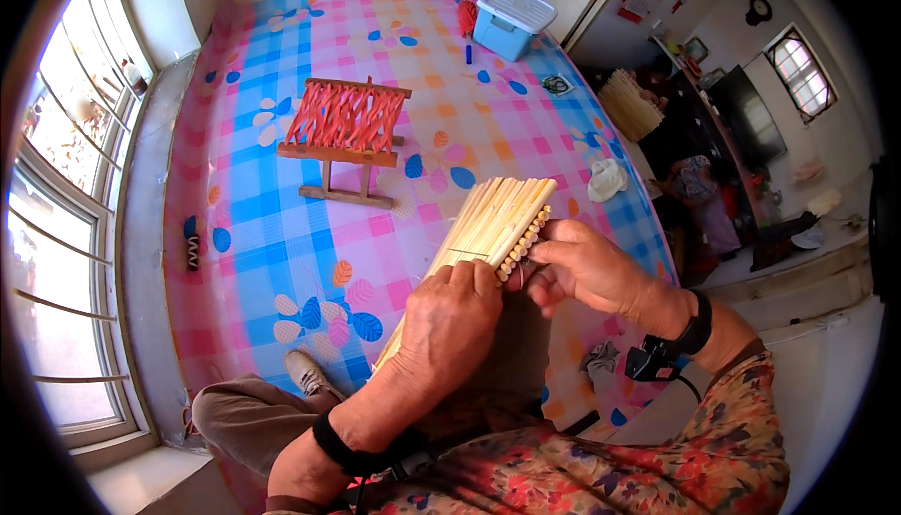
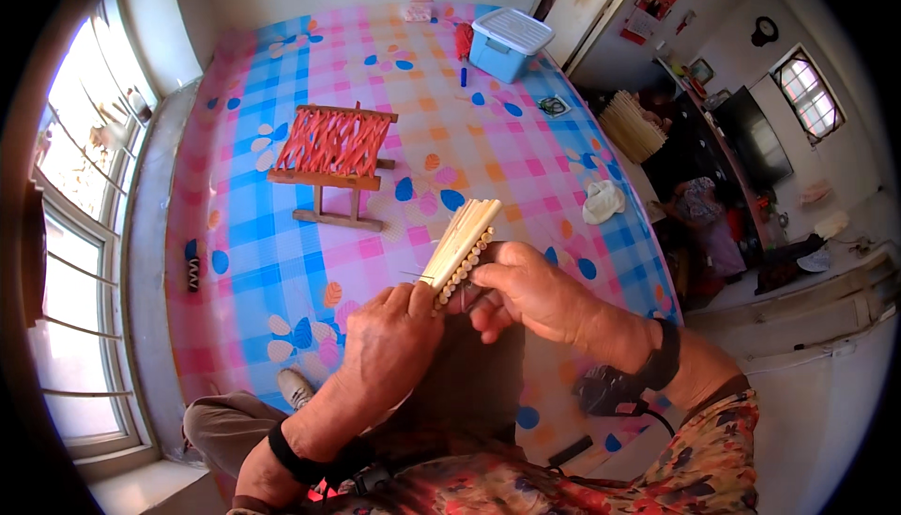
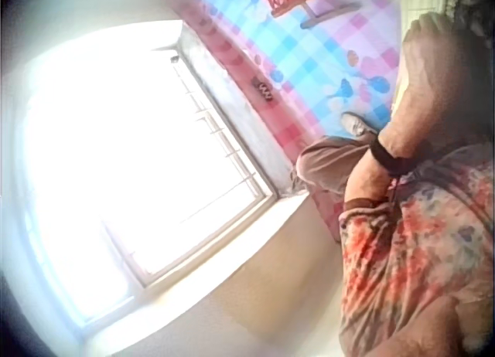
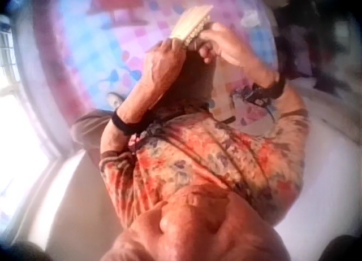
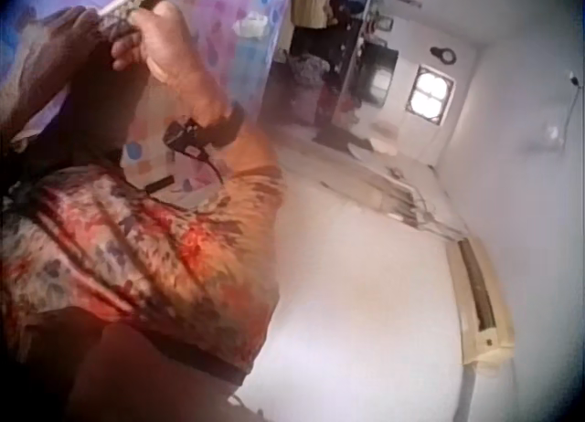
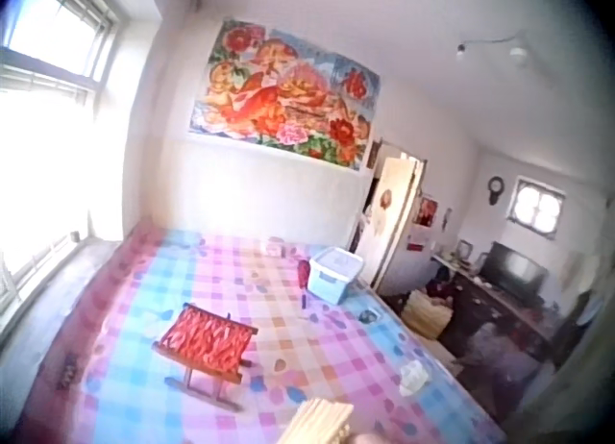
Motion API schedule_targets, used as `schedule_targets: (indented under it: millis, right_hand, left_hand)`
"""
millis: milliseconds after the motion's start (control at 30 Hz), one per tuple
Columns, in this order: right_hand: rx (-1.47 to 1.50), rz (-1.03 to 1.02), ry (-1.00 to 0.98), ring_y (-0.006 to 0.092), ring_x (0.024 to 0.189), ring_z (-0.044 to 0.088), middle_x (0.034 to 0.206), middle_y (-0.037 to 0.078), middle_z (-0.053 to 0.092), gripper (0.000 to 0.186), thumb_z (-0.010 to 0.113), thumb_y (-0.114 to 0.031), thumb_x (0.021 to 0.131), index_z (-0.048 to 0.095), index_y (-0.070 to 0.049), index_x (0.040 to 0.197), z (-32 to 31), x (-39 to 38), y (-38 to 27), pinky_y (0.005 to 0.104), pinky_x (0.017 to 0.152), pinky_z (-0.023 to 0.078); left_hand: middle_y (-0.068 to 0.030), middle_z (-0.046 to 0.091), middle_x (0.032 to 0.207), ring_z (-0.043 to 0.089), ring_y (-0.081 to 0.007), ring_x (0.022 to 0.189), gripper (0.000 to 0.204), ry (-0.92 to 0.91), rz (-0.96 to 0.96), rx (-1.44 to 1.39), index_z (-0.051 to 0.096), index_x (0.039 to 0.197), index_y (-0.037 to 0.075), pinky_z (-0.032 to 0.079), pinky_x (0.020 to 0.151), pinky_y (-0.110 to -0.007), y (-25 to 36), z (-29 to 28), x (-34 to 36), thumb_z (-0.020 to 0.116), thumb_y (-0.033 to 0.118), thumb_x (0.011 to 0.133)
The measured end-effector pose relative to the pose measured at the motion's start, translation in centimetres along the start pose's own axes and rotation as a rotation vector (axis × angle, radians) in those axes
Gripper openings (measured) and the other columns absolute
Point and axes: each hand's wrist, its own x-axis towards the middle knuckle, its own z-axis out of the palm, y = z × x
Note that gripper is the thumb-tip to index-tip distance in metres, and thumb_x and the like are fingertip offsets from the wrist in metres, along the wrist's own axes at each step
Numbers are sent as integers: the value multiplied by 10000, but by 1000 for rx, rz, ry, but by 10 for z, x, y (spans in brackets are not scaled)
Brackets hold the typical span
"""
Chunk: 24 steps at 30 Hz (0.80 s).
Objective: The person sits on a colorful mat and weaves a bundle of bamboo sticks using white thread. They repeatedly wrap the thread around the sticks, pull it tight, and adjust the bundle to maintain alignment.
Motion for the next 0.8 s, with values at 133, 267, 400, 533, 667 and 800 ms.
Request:
schedule_targets:
  millis: [133, 267, 400, 533, 667, 800]
  right_hand:
    - [-686, -247, 309, 102, 595, 608, 870, 81, 687, 311, 539, -167, 930, 589, 8, 1182, -16, 9, -14, 238, 505, 516]
    - [-744, -461, 292, 55, 623, 524, 750, 0, 614, 189, 569, -163, 922, 661, -3, 962, -47, 16, -20, 215, 571, 447]
    - [-677, -529, 182, 51, 670, 505, 758, -15, 611, 184, 572, -176, 922, 658, -14, 899, -40, 10, -26, 217, 626, 441]
    - [-598, -554, 40, 49, 677, 512, 817, -13, 650, 197, 579, -195, 918, 674, -27, 881, -4, 30, -28, 217, 624, 446]
    - [-596, -386, -270, 43, 649, 515, 797, -4, 640, 196, 597, -208, 912, 690, -35, 900, 54, 57, -11, 207, 583, 438]
    - [-499, -162, -481, 48, 586, 509, 753, 12, 615, 249, 618, -256, 916, 666, -18, 860, 93, 77, 30, 207, 537, 424]
  left_hand:
    - [-103, 575, 726, 596, -310, 691, 136, -66, -34, -12, 527, 823, 66, 470, 643, -454, -31, -37, 13, 638, 145, 822]
    - [-133, 628, 832, 614, -343, 798, 139, -145, -10, -24, 575, 901, 39, 485, 730, -430, -47, -76, 26, 633, 145, 832]
    - [-140, 651, 914, 620, -338, 871, 171, -280, -22, -11, 604, 985, 40, 486, 769, -420, -64, -114, 13, 630, 111, 832]
    - [-99, 620, 845, 610, -297, 821, 151, -225, 67, 42, 571, 954, 54, 468, 740, -391, -67, -128, -17, 628, 97, 820]
    - [-87, 609, 884, 601, -266, 831, 203, -312, 126, 61, 542, 978, 34, 455, 761, -376, -59, -132, -46, 620, 87, 798]
    - [-100, 609, 929, 594, -273, 870, 238, -374, 63, 60, 529, 1000, 14, 443, 805, -382, -64, -131, -83, 604, 81, 785]
